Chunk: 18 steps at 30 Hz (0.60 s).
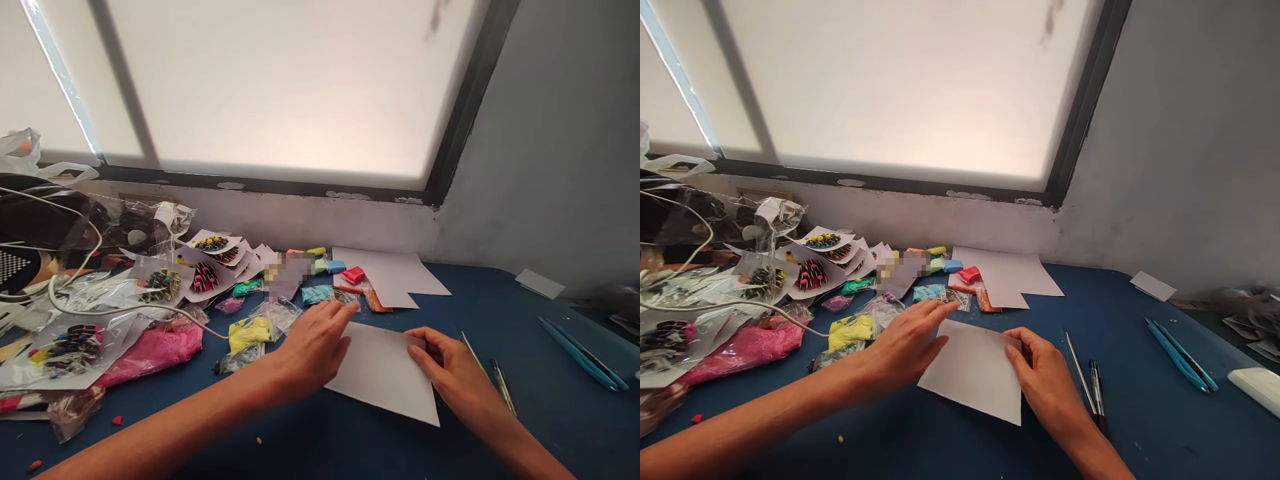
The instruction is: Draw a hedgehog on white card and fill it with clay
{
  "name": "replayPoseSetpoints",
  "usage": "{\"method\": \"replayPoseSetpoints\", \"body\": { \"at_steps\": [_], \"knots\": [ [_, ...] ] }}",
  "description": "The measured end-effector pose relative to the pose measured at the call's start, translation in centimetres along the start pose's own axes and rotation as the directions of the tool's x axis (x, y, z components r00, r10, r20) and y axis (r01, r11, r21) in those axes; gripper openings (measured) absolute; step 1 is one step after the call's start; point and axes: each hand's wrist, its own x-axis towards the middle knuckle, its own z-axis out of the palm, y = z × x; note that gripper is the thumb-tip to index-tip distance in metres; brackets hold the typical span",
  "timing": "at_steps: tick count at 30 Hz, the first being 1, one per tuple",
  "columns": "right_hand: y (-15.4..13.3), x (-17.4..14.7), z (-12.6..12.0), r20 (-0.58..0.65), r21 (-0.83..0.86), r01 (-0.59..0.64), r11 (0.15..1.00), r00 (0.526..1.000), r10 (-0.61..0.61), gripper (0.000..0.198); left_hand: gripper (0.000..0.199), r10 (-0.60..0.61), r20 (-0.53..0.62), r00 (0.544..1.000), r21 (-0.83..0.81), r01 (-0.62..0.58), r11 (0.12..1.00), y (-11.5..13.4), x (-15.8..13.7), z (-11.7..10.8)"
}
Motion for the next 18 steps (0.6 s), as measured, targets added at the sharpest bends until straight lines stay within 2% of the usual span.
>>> {"method": "replayPoseSetpoints", "body": {
  "at_steps": [2,3,5,7,10,14,18],
  "knots": [
    [-0.1,-0.1,0.6,0.044,-0.028,0.041,0.999,0.998,-0.04,0.037,0.045,0.134,0.105,0.985,-0.039,-0.131,0.991,0.9,-0.7,0.7],
    [-0.2,-0.2,0.9,0.063,-0.044,0.062,0.997,0.996,-0.059,0.037,0.049,0.176,0.177,0.968,-0.067,-0.167,0.984,1.3,-1.1,1.1],
    [-0.2,-0.3,1.3,0.073,-0.089,0.099,0.991,0.993,-0.093,0.036,0.059,0.187,0.28,0.942,-0.112,-0.161,0.98,1.8,-1.9,1.8],
    [0.0,-0.3,1.5,0.031,-0.149,0.121,0.981,0.993,-0.118,0.037,0.064,0.158,0.35,0.923,-0.116,-0.125,0.985,2.0,-2.5,2.4],
    [0.4,0.0,0.7,-0.075,-0.246,0.122,0.961,0.987,-0.145,0.037,0.065,0.123,0.373,0.92,-0.093,-0.095,0.991,2.0,-2.9,2.7],
    [1.2,0.6,-1.6,-0.196,-0.375,0.082,0.923,0.966,-0.165,0.03,0.065,0.12,0.371,0.921,-0.077,-0.098,0.992,2.2,-2.9,2.4],
    [2.1,1.0,-2.8,-0.205,-0.471,0.071,0.879,0.961,-0.188,0.031,0.067,0.093,0.424,0.901,-0.039,-0.084,0.996,2.8,-3.0,1.7]
  ]
}}
